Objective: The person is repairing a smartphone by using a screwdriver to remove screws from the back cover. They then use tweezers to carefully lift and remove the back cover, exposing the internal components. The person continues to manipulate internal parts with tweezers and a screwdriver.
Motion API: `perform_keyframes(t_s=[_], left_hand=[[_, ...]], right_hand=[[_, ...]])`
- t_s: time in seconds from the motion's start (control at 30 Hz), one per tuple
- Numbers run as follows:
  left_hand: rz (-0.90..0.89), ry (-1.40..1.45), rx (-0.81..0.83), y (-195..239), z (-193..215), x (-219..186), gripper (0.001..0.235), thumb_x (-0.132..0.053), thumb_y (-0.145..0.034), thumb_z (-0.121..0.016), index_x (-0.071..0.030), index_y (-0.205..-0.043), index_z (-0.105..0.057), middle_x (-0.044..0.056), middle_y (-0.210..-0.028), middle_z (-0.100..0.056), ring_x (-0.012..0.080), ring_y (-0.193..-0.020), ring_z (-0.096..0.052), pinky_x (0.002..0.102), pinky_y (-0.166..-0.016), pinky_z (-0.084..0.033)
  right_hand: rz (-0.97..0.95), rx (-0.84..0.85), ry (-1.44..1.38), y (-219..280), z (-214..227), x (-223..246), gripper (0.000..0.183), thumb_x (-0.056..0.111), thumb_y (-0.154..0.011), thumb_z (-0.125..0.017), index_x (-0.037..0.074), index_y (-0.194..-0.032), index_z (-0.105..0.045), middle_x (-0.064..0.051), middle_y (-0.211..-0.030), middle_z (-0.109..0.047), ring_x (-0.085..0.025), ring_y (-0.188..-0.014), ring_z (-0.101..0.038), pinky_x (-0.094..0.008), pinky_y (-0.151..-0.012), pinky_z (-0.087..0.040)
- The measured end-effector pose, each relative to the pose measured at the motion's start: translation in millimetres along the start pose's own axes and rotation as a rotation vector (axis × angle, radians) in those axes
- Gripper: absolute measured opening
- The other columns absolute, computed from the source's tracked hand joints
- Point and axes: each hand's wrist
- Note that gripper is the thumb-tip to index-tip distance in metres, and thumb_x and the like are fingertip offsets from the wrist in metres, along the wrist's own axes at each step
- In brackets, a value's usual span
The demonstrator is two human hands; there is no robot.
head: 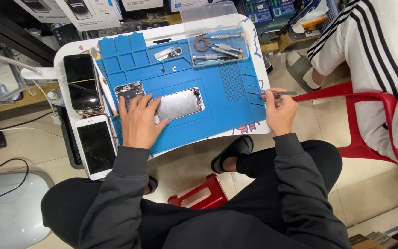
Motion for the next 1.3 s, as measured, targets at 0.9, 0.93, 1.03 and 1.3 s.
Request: perform_keyframes(t_s=[0.9, 0.93, 1.03, 1.3], left_hand=[[-0.009, -0.011, 0.030, 0, -2, -20, 0.069, -0.039, -0.061, -0.098, -0.006, -0.114, -0.070, 0.014, -0.102, -0.067, 0.0342, -0.111, -0.064, 0.071, -0.120, -0.020], [-0.013, 0.002, 0.024, 2, -8, -17, 0.069, -0.039, -0.061, -0.098, -0.008, -0.113, -0.066, 0.013, -0.100, -0.066, 0.0337, -0.108, -0.064, 0.068, -0.119, -0.024], [-0.019, 0.057, 0.044, 1, -18, -12, 0.067, -0.036, -0.065, -0.097, -0.012, -0.118, -0.062, 0.008, -0.097, -0.069, 0.0302, -0.102, -0.068, 0.056, -0.106, -0.042], [0.031, 0.384, 0.007, -1, -6, -17, 0.046, -0.015, -0.071, -0.095, -0.013, -0.111, -0.072, 0.005, -0.086, -0.066, 0.0328, -0.083, -0.072, 0.047, -0.077, -0.055]], right_hand=[[0.062, -0.064, 0.210, -7, -14, 10, 0.009, 0.010, -0.106, -0.075, 0.003, -0.108, -0.080, -0.016, -0.097, -0.079, -0.033, -0.088, -0.076, -0.038, -0.074, -0.064], [0.065, -0.084, 0.191, -6, -13, 10, 0.009, 0.010, -0.107, -0.075, 0.003, -0.108, -0.080, -0.016, -0.097, -0.079, -0.034, -0.088, -0.076, -0.038, -0.075, -0.063], [0.078, -0.118, 0.119, -6, -16, 14, 0.008, 0.011, -0.107, -0.075, 0.004, -0.109, -0.079, -0.016, -0.099, -0.078, -0.032, -0.090, -0.076, -0.039, -0.075, -0.063], [0.310, 0.122, 0.191, -6, -45, 56, 0.012, 0.016, -0.107, -0.067, 0.018, -0.113, -0.077, -0.002, -0.100, -0.076, -0.025, -0.095, -0.074, -0.035, -0.081, -0.058]])
Point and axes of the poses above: each hand's wrist, its own y-axis away from the middle knuckle, its own z-axis out of the back of the hand, x = y × z
